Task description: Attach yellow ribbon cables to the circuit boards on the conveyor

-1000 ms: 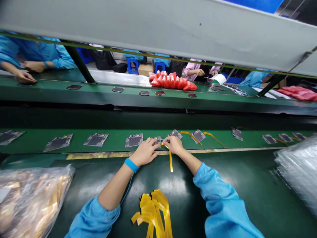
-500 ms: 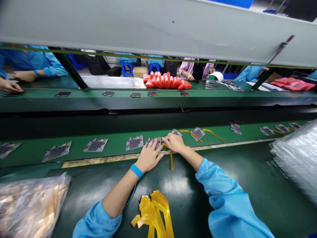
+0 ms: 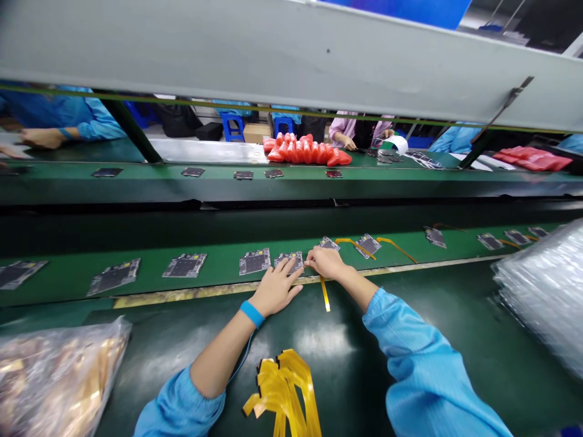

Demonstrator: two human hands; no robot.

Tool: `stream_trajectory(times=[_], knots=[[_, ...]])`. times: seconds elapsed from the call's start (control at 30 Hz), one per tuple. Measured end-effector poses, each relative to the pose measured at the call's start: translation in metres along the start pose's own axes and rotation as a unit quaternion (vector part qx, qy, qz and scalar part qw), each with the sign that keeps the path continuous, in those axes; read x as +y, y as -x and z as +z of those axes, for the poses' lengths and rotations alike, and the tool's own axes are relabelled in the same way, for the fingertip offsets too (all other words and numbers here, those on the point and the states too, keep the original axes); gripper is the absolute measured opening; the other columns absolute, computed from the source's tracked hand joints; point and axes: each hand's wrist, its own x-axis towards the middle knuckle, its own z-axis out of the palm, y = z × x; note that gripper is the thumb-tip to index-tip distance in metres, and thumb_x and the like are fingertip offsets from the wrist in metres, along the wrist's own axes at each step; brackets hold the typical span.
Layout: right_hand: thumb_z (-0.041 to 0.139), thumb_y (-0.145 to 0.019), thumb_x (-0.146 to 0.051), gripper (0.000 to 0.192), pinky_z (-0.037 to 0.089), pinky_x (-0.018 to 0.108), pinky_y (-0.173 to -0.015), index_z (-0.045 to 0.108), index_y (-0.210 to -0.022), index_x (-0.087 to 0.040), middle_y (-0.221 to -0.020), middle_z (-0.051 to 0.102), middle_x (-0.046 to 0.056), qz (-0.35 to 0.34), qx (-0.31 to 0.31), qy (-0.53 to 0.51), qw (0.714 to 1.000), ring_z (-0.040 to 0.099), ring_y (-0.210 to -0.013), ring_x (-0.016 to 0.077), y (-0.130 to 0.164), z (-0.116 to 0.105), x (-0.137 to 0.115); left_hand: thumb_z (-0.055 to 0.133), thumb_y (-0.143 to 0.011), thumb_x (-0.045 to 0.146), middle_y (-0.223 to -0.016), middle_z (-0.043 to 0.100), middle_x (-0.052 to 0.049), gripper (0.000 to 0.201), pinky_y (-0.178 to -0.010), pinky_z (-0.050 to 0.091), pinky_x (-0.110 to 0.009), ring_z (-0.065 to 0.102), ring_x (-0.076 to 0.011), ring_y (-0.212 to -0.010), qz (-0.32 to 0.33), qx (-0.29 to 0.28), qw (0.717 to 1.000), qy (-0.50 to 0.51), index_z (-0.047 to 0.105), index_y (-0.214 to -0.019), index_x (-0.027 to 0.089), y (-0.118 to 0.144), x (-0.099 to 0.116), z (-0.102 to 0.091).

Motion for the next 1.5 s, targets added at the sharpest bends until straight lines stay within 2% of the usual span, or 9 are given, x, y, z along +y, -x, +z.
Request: stream_trajectory(times=[0.1,0.33,0.57,0.73,0.87,0.97,1.13,1.3,1.5], knots=[[0.063,-0.103,-0.036,0.020,0.046,0.029,-0.081,0.077,-0.101,-0.022,-0.106,0.076,0.007,-0.021,0.016,0.003,1.000,0.071,-0.097,0.0219,0.008,-0.001,0.004,0.052,-0.106,0.042,-0.161,0.050,-0.013,0.048,-0.111,0.049,-0.049,0.045,-0.0329,-0.148,-0.009,0.007,1.000,0.021,0.056,-0.150,0.023,0.001,-0.006,-0.010],[0.080,-0.091,-0.037,0.034,0.047,0.031,-0.089,0.071,-0.118,-0.019,-0.114,0.074,0.009,-0.131,0.029,0.046,0.990,0.070,-0.105,0.0254,0.013,-0.002,0.010,0.052,-0.104,0.032,-0.151,0.059,-0.014,0.037,-0.109,0.049,-0.049,0.049,-0.0335,-0.142,-0.131,0.041,0.990,0.016,0.067,-0.136,0.020,0.005,-0.037,-0.027],[0.064,-0.101,-0.027,0.018,0.044,0.031,-0.082,0.073,-0.115,-0.020,-0.110,0.076,0.010,-0.026,0.127,0.054,0.990,0.070,-0.093,0.0235,0.006,-0.014,0.014,0.053,-0.104,0.032,-0.157,0.055,-0.012,0.040,-0.106,0.048,-0.052,0.048,-0.0359,-0.145,-0.121,0.003,0.993,-0.009,0.064,-0.140,0.023,0.008,-0.047,-0.022],[0.068,-0.098,-0.028,0.011,0.042,0.027,-0.073,0.077,-0.102,-0.023,-0.096,0.077,0.004,-0.080,0.028,-0.047,0.995,0.069,-0.083,0.0186,0.040,-0.006,-0.019,0.056,-0.102,0.031,-0.161,0.050,-0.010,0.041,-0.106,0.047,-0.054,0.045,-0.0369,-0.147,-0.095,0.002,0.995,0.008,0.064,-0.142,0.029,0.008,-0.046,-0.021],[0.069,-0.098,-0.028,0.010,0.043,0.026,-0.073,0.079,-0.098,-0.023,-0.092,0.076,0.003,-0.160,-0.062,-0.112,0.979,0.069,-0.082,0.0174,0.077,0.004,-0.055,0.056,-0.101,0.031,-0.156,0.055,-0.009,0.035,-0.105,0.047,-0.054,0.047,-0.0359,-0.143,-0.107,0.007,0.994,0.033,0.070,-0.133,0.031,0.009,-0.046,-0.026],[0.076,-0.094,-0.031,0.012,0.041,0.026,-0.071,0.079,-0.103,-0.024,-0.098,0.076,0.003,-0.193,-0.126,-0.112,0.967,0.069,-0.084,0.0178,0.100,0.012,-0.073,0.053,-0.102,0.031,-0.149,0.060,-0.008,0.032,-0.104,0.048,-0.052,0.051,-0.0335,-0.137,-0.131,-0.004,0.990,0.046,0.074,-0.126,0.029,0.012,-0.049,-0.034],[0.089,-0.082,-0.044,0.031,0.037,0.027,-0.066,0.078,-0.103,-0.023,-0.102,0.076,0.004,-0.197,-0.192,-0.067,0.959,0.070,-0.084,0.0201,0.119,0.026,-0.087,0.050,-0.102,0.028,-0.132,0.067,-0.010,0.031,-0.100,0.051,-0.046,0.059,-0.0313,-0.124,-0.178,-0.041,0.983,0.032,0.079,-0.114,0.025,0.021,-0.064,-0.049],[0.080,-0.092,-0.033,0.011,0.038,0.026,-0.068,0.078,-0.098,-0.024,-0.099,0.077,0.002,-0.200,-0.211,-0.093,0.952,0.071,-0.086,0.0183,0.121,0.027,-0.089,0.051,-0.099,0.023,-0.124,0.069,-0.007,0.030,-0.097,0.053,-0.039,0.061,-0.0275,-0.118,-0.204,-0.038,0.977,0.054,0.080,-0.106,0.026,0.027,-0.080,-0.052],[0.070,-0.099,-0.030,0.011,0.042,0.026,-0.073,0.081,-0.099,-0.027,-0.099,0.079,0.001,-0.231,-0.179,-0.155,0.944,0.073,-0.090,0.0175,0.124,0.032,-0.078,0.055,-0.099,0.027,-0.118,0.066,-0.010,0.020,-0.092,0.054,-0.039,0.057,-0.0287,-0.116,-0.243,0.017,0.968,0.059,0.074,-0.100,0.022,0.020,-0.080,-0.040]])
